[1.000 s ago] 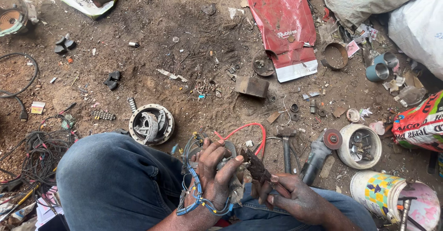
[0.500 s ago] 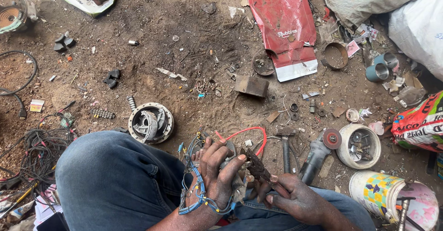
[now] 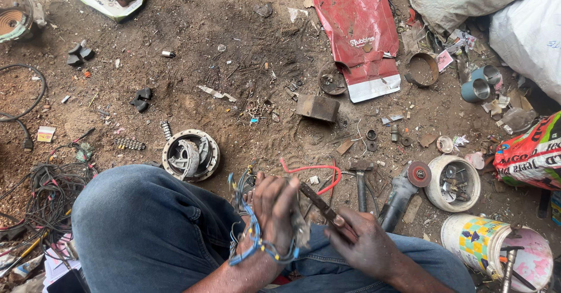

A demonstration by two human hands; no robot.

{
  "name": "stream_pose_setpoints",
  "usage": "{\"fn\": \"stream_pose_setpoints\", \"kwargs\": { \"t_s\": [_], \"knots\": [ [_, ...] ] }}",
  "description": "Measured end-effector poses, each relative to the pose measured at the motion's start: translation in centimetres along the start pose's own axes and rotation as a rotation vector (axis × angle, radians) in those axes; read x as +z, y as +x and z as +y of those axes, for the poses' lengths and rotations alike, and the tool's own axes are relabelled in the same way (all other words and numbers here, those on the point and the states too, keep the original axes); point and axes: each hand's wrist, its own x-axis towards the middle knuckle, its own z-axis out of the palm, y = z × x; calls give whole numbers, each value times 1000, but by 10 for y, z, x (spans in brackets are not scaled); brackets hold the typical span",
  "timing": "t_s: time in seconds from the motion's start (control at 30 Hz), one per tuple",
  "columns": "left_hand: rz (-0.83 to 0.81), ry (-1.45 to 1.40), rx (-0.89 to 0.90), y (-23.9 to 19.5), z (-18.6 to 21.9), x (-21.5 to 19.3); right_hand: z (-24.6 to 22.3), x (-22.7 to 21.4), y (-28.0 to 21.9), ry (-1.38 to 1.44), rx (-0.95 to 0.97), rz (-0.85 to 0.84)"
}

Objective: The person sits on the ground and uses pliers and a screwdriver to manipulate wires and terminals on a small black electronic component. They repeatedly adjust connections and inspect the component throughout the clip.

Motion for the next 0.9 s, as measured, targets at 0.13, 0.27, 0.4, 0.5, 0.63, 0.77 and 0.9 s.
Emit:
{"fn": "stream_pose_setpoints", "kwargs": {
  "t_s": [0.13, 0.27, 0.4, 0.5, 0.63, 0.77, 0.9],
  "knots": [
    [-94, -246, -240, 13, -1, -9, 5, -1, 6, -340, -361, 254],
    [-369, -590, -565, 18, -5, -27, 9, -10, 0, -498, -461, 316],
    [-486, -801, -538, 14, -12, -41, 10, -22, -1, -556, -557, 221],
    [-788, -914, -913, 15, -21, -42, 11, -37, -1, -644, -686, 167],
    [-791, -1191, -991, 9, -26, -40, 14, -48, 1, -663, -762, 108],
    [-836, -1270, -1015, 11, -28, -39, 16, -40, 0, -375, -625, -54],
    [-874, -1387, -1109, 6, -31, -37, 27, -25, -7, -10, -435, -319]
  ]
}}
